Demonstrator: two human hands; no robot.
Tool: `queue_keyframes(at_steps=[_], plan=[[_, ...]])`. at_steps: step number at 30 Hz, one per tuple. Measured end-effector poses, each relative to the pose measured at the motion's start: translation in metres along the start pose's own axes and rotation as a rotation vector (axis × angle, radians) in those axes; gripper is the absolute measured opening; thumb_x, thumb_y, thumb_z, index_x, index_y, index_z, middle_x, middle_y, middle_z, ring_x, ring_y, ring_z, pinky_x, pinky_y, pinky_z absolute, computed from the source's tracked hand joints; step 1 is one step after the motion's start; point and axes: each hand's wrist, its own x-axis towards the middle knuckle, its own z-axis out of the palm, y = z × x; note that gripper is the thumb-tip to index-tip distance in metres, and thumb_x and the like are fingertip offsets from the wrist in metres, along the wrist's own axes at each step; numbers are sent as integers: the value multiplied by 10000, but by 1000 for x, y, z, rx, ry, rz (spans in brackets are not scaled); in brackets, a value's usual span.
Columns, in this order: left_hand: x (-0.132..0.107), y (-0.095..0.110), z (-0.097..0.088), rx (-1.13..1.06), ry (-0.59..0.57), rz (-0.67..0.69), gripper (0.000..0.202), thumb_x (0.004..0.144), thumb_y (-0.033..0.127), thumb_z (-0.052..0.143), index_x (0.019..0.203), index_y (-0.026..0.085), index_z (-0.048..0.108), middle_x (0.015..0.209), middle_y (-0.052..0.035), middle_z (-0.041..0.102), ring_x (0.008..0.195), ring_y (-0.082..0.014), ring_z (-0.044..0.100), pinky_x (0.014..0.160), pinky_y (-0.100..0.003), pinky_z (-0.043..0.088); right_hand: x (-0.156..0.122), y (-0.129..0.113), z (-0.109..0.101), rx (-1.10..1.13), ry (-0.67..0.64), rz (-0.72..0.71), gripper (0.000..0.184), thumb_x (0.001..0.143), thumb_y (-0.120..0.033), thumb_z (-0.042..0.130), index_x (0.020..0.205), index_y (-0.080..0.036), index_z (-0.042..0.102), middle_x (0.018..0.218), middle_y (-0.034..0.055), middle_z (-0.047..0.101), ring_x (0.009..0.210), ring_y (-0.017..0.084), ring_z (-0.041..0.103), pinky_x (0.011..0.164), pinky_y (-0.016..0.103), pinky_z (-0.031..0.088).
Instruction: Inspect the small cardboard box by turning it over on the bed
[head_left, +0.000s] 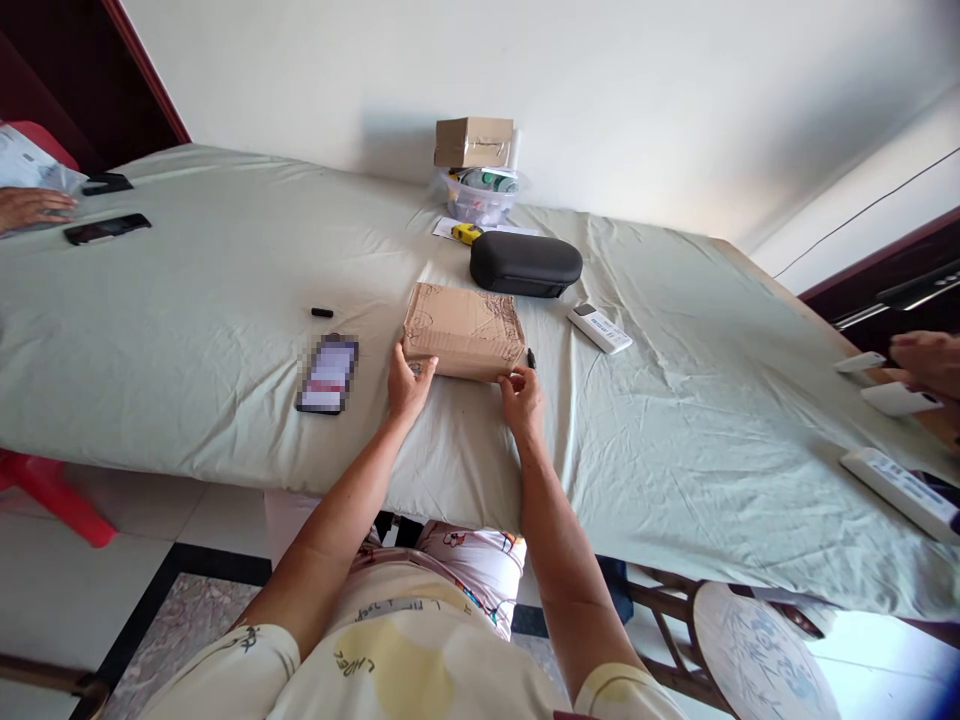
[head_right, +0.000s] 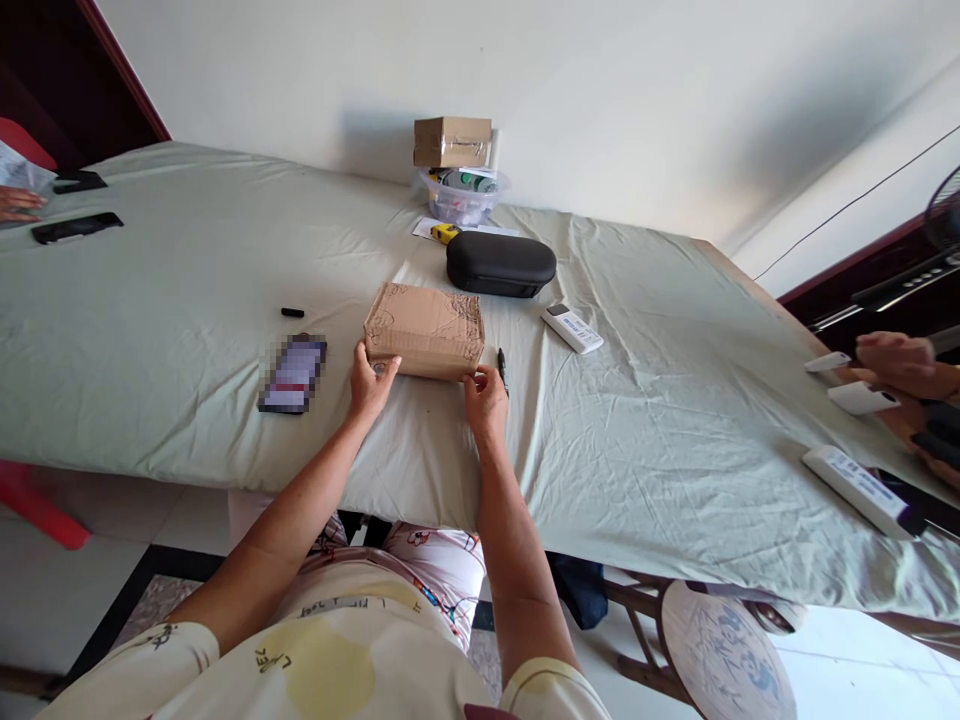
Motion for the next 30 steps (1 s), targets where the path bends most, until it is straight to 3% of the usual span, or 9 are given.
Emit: queue_keyframes(at_steps=[7, 12, 17, 24, 30], plan=[[-7, 10, 0, 86, 64, 158, 1034, 788, 500, 877, 1594, 141, 338, 1562, -277, 523, 1452, -405, 552, 1221, -536, 453, -5, -6, 4, 94, 150, -122, 359, 877, -479, 641, 1141, -239, 603, 825, -11, 618, 783, 182, 617, 792, 359, 542], [-19, 17, 4, 191, 36, 196, 1259, 752, 583, 906, 1656, 89, 181, 1582, -348, 448, 1469, -465, 508, 1191, -584, 460, -14, -12, 10, -40, 199, -175, 620, 813, -525, 753, 1314, -231, 538, 1017, 60, 590, 947, 247, 604, 876, 434, 554], [-29, 21, 9, 290, 21, 174, 1302, 769, 545, 911, 1661, 34, 113, 1618, -409, 368, 1512, -509, 446, 1184, -614, 451, -21, -16, 18, -143, 187, -146, 853, 770, -581, 804, 1446, -210, 441, 1128, 123, 563, 1094, 323, 558, 947, 514, 528], [-24, 20, 8, 219, 41, 164, 1285, 757, 418, 951, 1672, 80, 115, 1635, -381, 366, 1525, -489, 445, 1212, -607, 441, -20, -11, 18, -92, 175, -210, 723, 823, -482, 803, 1418, -256, 460, 1076, 78, 583, 1068, 283, 574, 965, 492, 535], [-17, 16, 4, 105, 49, 172, 1208, 779, 383, 940, 1676, 149, 164, 1615, -310, 440, 1515, -428, 484, 1242, -570, 435, -14, -5, 15, -8, 175, -228, 596, 864, -380, 755, 1408, -285, 530, 1076, 55, 576, 953, 216, 609, 833, 385, 575]])
